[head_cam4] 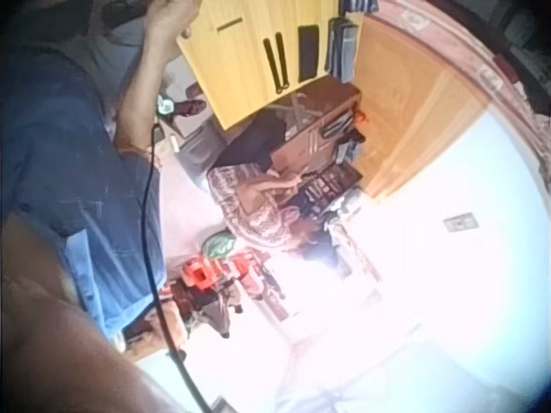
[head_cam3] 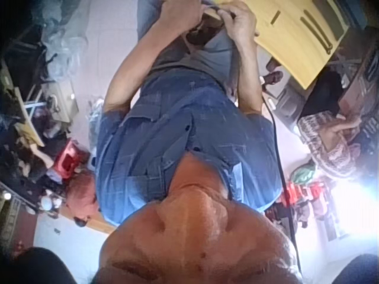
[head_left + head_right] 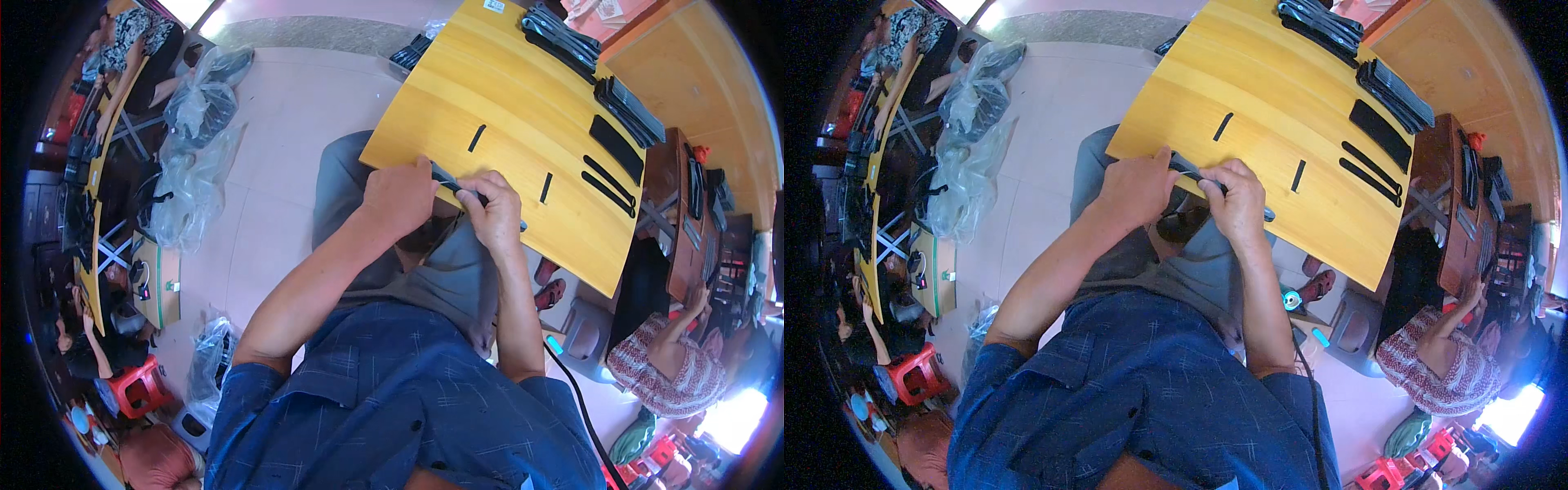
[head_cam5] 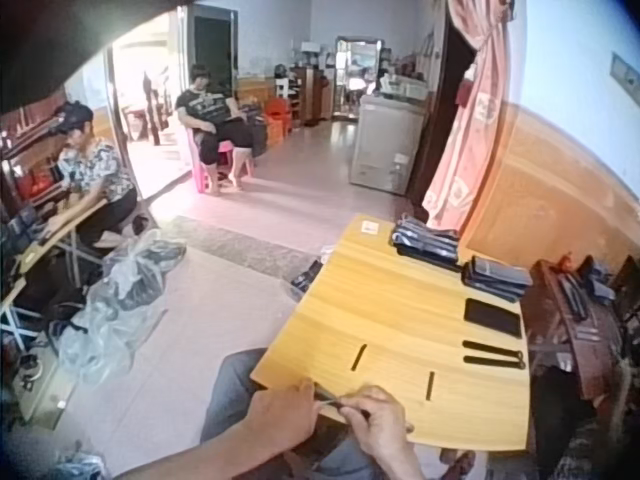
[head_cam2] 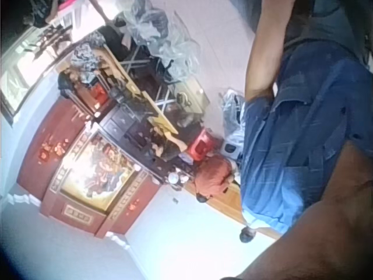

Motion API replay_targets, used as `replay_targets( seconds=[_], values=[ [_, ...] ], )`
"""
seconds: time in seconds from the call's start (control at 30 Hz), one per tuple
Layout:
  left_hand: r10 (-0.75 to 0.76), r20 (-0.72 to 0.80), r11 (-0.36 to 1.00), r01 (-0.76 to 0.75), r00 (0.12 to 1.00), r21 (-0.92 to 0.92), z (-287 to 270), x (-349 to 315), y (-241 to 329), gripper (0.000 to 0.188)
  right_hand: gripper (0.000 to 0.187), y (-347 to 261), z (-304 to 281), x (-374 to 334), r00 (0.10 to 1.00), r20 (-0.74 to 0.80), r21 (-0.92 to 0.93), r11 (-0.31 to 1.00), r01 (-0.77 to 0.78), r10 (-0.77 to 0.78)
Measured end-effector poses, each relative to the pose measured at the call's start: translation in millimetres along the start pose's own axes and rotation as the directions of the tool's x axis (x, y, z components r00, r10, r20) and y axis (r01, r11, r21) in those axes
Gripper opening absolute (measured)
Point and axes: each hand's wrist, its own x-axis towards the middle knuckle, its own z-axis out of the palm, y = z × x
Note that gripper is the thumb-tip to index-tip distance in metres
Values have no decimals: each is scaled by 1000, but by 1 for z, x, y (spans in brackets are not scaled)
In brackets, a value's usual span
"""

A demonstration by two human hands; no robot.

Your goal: Assembling and inspecting black Velcro textile straps by attaching components and using a small tool for precision adjustment.

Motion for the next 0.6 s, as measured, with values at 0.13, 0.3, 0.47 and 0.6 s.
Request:
replay_targets(
  seconds=[0.13,0.3,0.47,0.6],
  values=[
    [24,-40,999,-23,999,32,1,3,-8,36,17,4,0,0,1000,0,8,1000,15,-15],
    [39,-124,999,-36,991,34,10,2,-17,31,16,5,1,1,1000,6,27,1000,6,-6],
    [20,-194,998,-30,981,-50,12,-4,-17,26,16,4,2,0,1000,0,22,1000,21,-21],
    [6,-164,999,-14,986,-45,8,-3,-22,28,15,2,0,1,1000,15,16,1000,21,-21]
  ],
)
